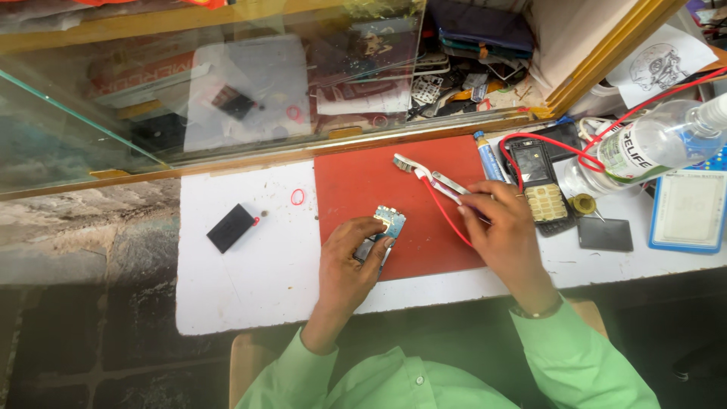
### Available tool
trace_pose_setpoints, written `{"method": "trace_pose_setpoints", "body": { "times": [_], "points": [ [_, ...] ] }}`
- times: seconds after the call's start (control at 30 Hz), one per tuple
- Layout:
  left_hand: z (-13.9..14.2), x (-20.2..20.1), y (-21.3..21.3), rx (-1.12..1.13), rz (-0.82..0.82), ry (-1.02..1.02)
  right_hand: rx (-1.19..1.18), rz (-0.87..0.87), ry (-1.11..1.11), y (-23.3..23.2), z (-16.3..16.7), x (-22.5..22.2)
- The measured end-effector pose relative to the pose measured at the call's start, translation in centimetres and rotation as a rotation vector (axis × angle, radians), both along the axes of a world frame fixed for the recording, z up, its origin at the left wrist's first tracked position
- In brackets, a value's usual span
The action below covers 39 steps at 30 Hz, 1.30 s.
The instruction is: The person holds a small black electronic device with a red wire and uses a metal tool to probe and adjust connections on its circuit board. They remove a rubber band, flip the device to expose the board, and continue working with a soldering iron on the exposed components.
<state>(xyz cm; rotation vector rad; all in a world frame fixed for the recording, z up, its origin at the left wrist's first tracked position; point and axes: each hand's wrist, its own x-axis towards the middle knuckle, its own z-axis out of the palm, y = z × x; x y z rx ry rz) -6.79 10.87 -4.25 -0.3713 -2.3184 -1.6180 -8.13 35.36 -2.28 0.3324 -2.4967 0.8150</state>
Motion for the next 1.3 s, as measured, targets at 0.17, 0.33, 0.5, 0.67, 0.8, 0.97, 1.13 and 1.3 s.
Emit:
{"method": "trace_pose_setpoints", "body": {
  "times": [0.17,0.33,0.5,0.67,0.8,0.97,1.13,1.3],
  "points": [
    [0.6,0.2,0.2,-0.119,0.044,-0.014,-0.105,-0.194,0.116,3.9,2.2,2.2],
    [1.0,0.7,1.1,-0.460,0.139,-0.080,-0.435,-0.356,0.090,7.2,2.9,5.8],
    [0.6,1.0,1.9,-0.536,0.115,-0.135,-0.324,-0.400,-0.037,8.3,2.3,8.5],
    [0.2,0.8,1.7,-0.490,0.063,-0.070,-0.330,-0.418,-0.055,9.2,1.9,9.3],
    [0.3,0.6,2.1,-0.474,0.011,-0.003,-0.307,-0.506,0.048,12.6,3.3,10.1],
    [0.4,0.9,2.6,-0.466,-0.006,0.021,-0.232,-0.607,0.297,18.3,5.8,12.6],
    [-0.3,1.0,2.9,-0.459,-0.001,0.054,-0.205,-0.728,0.421,24.0,8.1,14.2],
    [-0.7,1.2,3.3,-0.468,-0.007,0.088,-0.195,-0.737,0.438,27.1,9.6,14.6]
  ]
}}
